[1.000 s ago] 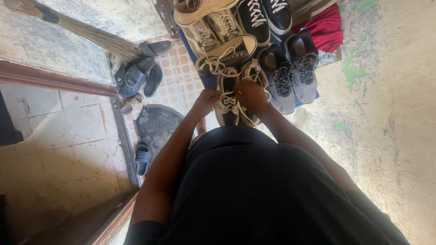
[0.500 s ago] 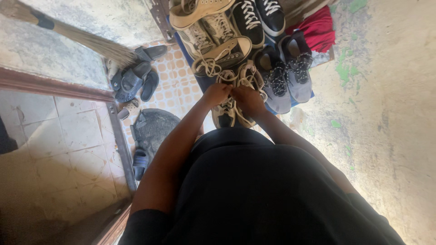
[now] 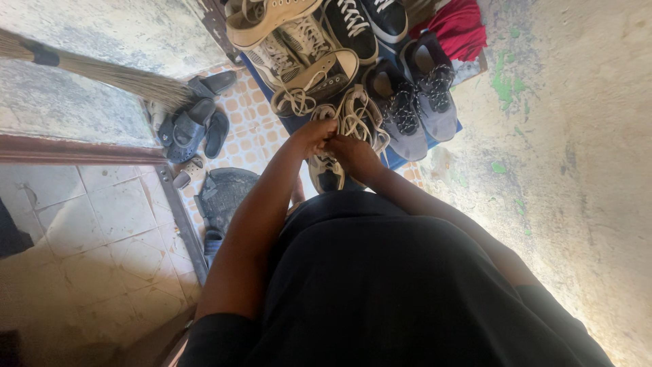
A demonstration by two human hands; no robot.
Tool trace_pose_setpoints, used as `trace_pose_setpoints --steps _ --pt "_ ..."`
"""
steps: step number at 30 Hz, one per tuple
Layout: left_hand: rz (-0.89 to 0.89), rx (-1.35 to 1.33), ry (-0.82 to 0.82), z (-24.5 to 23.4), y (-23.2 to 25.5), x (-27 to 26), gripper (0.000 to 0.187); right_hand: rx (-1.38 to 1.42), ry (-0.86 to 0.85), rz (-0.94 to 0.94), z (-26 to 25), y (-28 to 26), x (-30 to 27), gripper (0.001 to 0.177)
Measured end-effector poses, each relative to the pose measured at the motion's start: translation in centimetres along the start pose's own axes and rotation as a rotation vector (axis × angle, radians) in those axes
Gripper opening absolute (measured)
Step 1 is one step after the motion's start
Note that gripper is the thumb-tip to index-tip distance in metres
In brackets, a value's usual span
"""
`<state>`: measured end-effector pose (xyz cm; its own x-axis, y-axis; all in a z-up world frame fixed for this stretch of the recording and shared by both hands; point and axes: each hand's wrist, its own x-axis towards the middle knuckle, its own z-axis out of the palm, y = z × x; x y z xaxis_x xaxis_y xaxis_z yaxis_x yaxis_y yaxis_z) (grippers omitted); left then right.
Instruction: The person stands over a mat covered with sneakers and removes the laces from a shoe, pulling the lace fully out, then threads the lace back through the eyelets to re-lace the shoe, working through pairs one at a time.
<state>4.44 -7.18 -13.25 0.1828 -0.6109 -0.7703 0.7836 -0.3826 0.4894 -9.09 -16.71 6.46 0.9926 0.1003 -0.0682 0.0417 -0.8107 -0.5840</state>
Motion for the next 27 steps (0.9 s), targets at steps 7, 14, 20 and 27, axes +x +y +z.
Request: trace_pose_setpoints --steps 7,14,20,27 --pt "0.244 0.253 0.212 0.5 -1.6 1.8 0.054 -0.003 -0.116 -0.078 0.5 0.7 0.0 0.021" --pt "0.222 0.351 0.146 1.8 -0.1 0.6 0.06 0.033 -0.283 -0.358 2.3 1.4 -0.1 0.024" --pt "0.46 0.823 0.302 2.1 1.0 -4.9 0.052 0.101 -0.342 0.028 0.5 -0.3 -1.2 0.018" --pt "0.755 0.937 0.5 3.6 1.4 -8.9 0.031 -0.053 0.081 0.124 -0.8 1.1 1.2 0.027"
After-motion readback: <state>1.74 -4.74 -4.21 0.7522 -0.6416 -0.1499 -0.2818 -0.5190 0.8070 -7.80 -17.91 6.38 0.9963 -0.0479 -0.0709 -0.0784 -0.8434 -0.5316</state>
